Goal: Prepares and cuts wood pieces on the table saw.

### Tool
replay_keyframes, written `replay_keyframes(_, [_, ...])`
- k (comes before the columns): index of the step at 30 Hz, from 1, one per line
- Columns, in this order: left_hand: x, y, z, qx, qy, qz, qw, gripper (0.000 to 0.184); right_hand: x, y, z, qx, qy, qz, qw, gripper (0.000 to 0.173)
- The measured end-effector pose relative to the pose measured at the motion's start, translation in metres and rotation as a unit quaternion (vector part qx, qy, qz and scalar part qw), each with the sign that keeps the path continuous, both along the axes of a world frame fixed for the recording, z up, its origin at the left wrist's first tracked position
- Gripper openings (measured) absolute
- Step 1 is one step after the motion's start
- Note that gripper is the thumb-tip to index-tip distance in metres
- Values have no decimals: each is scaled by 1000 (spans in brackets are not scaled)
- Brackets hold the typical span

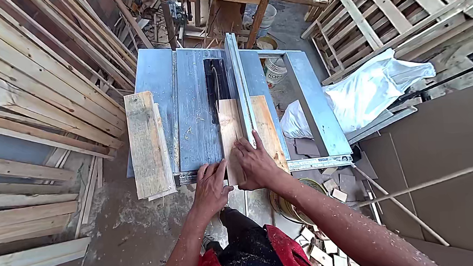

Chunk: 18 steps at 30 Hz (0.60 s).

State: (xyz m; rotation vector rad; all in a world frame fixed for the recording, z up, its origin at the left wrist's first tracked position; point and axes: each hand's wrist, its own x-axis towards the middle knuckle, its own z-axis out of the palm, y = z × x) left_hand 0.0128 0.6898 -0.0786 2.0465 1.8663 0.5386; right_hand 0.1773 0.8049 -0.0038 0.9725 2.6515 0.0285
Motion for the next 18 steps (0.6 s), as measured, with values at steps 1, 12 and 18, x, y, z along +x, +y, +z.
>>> replay_keyframes(1, [-1,5,4,2,7,0,1000,79,-1,4,0,1,0,-2,1000,120])
replay_keyframes(12, [-20,69,22,2,-61,75,995,104,-16,62,3,14,-67,15,998,116])
replay_keyframes(18, [-8,69,11,5,-113,178,978,100,-23,77,5,17,-81,12,997,118])
